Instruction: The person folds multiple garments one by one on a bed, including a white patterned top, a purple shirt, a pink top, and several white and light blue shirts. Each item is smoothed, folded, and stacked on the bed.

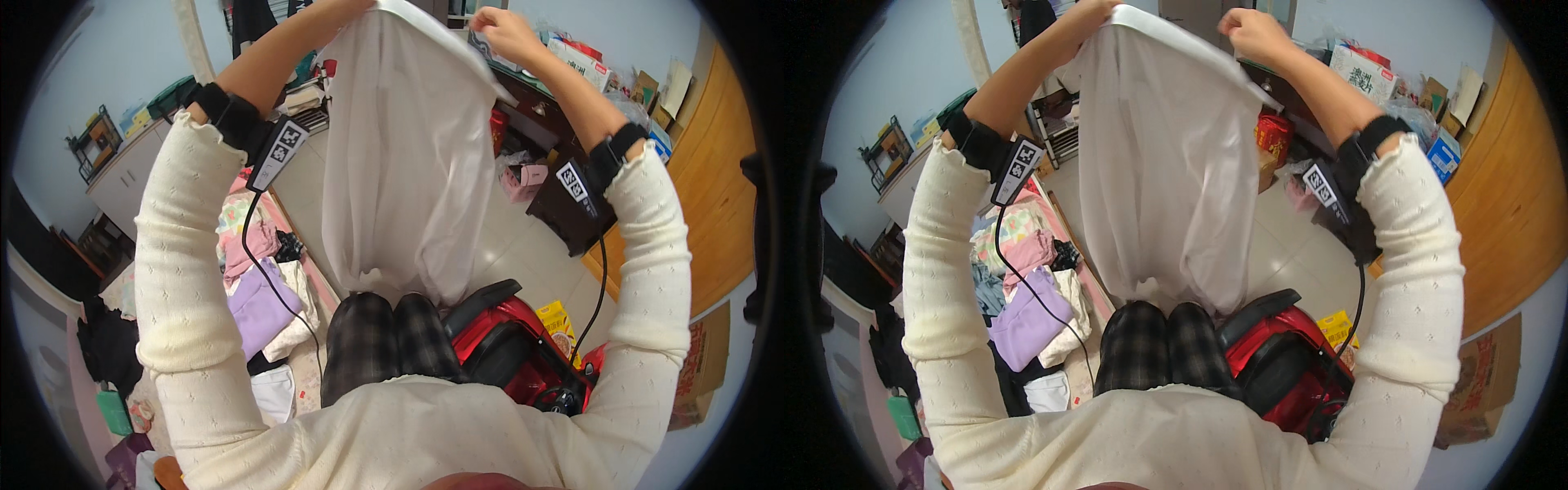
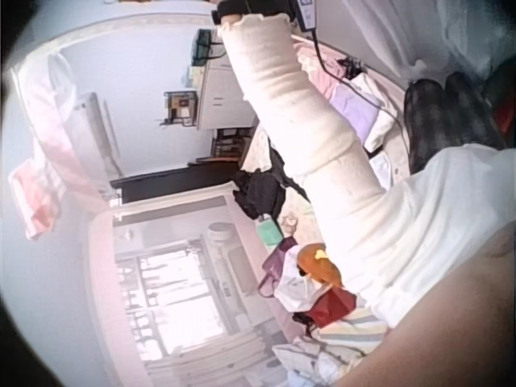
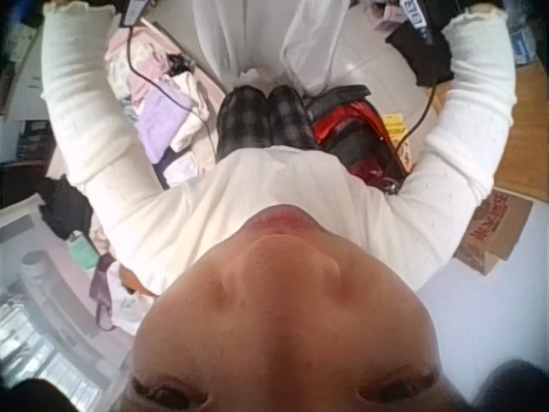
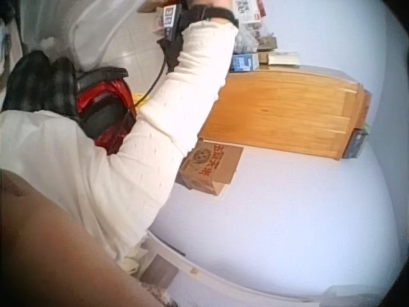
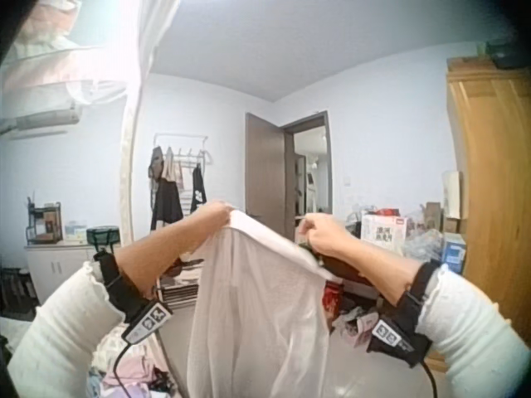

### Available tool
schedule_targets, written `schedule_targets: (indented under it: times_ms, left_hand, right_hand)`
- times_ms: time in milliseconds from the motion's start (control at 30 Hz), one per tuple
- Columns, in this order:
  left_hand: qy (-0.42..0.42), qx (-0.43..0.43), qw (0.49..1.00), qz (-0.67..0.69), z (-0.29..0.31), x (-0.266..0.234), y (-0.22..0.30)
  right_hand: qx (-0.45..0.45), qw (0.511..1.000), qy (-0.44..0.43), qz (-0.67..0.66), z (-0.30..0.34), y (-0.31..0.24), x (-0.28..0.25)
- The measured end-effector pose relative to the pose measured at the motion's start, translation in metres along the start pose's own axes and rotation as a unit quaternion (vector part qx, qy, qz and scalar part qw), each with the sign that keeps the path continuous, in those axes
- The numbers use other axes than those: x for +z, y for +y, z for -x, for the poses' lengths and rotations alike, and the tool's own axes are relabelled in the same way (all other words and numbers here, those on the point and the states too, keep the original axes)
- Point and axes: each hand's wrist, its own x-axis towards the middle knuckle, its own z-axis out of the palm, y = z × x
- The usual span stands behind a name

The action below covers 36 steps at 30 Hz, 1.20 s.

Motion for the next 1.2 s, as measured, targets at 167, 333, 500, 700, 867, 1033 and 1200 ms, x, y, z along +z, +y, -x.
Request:
schedule_targets:
  times_ms: [167,333,500,700,867,1033,1200]
  left_hand:
    - [-0.037,0.185,0.967,-0.170,0.010,0.015,0.026]
    - [-0.206,0.054,0.977,0.024,0.046,-0.006,0.037]
    - [-0.190,0.262,0.937,0.137,0.077,0.011,0.024]
    - [-0.305,0.190,0.933,0.025,0.069,0.047,-0.002]
    - [0.067,0.315,0.930,-0.176,0.054,0.045,-0.008]
    - [0.132,0.376,0.878,-0.266,0.036,0.013,-0.022]
    - [0.119,0.265,0.902,-0.318,0.029,-0.013,-0.048]
  right_hand:
    - [-0.042,0.889,-0.318,-0.327,0.021,-0.030,0.015]
    - [0.091,0.904,-0.256,-0.331,0.027,-0.048,0.011]
    - [-0.067,0.908,-0.278,-0.305,0.008,-0.054,-0.006]
    - [-0.194,0.910,-0.359,-0.069,0.012,-0.085,-0.034]
    - [-0.268,0.836,-0.359,0.316,0.045,-0.076,-0.014]
    - [-0.367,0.766,-0.227,0.477,0.071,-0.035,0.001]
    - [-0.354,0.828,-0.237,0.365,0.066,-0.027,-0.013]
